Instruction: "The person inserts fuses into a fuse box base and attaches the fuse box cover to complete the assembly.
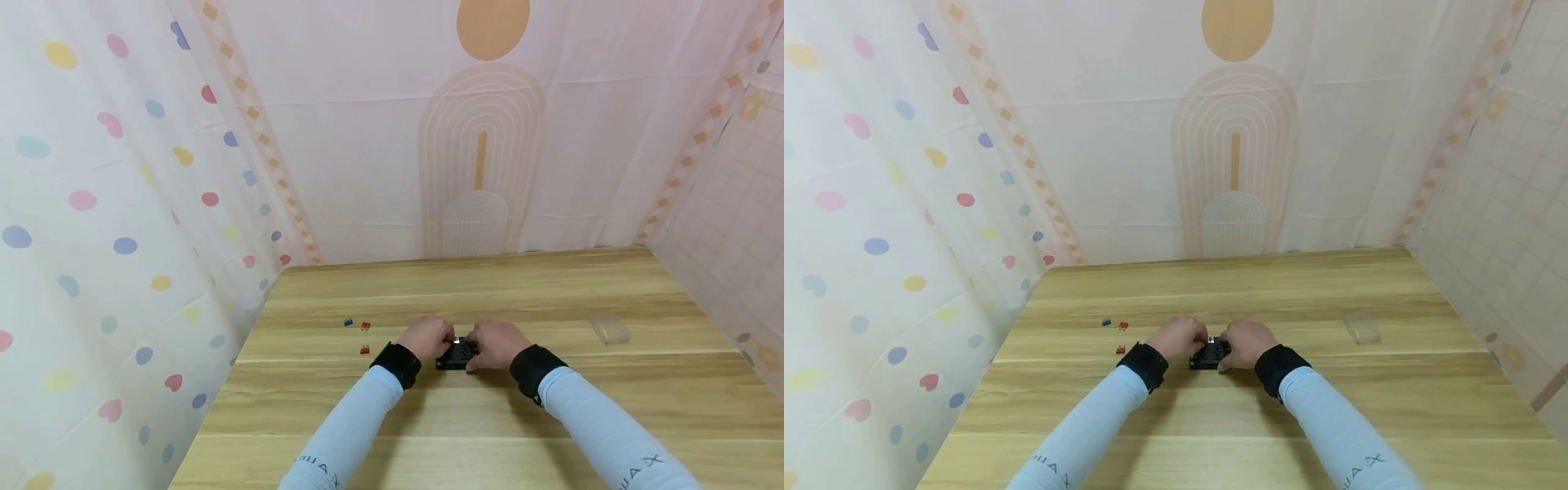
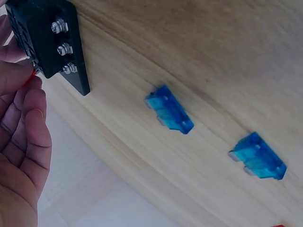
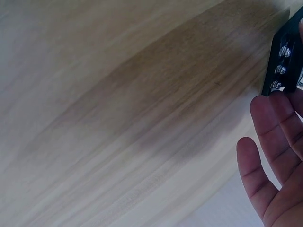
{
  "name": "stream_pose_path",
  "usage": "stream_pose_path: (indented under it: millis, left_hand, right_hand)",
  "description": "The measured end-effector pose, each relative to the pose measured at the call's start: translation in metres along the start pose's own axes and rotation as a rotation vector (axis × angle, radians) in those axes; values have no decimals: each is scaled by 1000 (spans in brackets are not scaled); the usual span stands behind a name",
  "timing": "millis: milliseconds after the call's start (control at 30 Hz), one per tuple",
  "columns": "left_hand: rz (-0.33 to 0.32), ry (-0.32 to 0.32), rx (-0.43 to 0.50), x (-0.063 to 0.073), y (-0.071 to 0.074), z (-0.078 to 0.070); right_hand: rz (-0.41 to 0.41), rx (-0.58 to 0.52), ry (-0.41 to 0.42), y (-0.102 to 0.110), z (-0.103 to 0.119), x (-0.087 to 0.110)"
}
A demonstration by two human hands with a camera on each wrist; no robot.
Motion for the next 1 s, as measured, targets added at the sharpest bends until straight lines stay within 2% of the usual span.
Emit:
stream_pose_path:
  millis: [500,767,1000]
  left_hand:
    - [5,1,32,2,1,0]
    - [8,-10,20,2,1,-1]
    - [0,-32,-6,0,0,-1]
  right_hand:
    - [-11,32,19,-1,3,-1]
    - [-27,69,51,0,4,0]
    - [-24,69,37,-1,4,-1]
Point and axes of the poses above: each hand's wrist, its own x-axis away from the middle knuckle, its own y-axis out of the back of the hand, z = x × y, the point moved 6 cm from there along -x, towards the middle knuckle, and after that the axes turned 7 degrees about z, right-handed, at the moved point
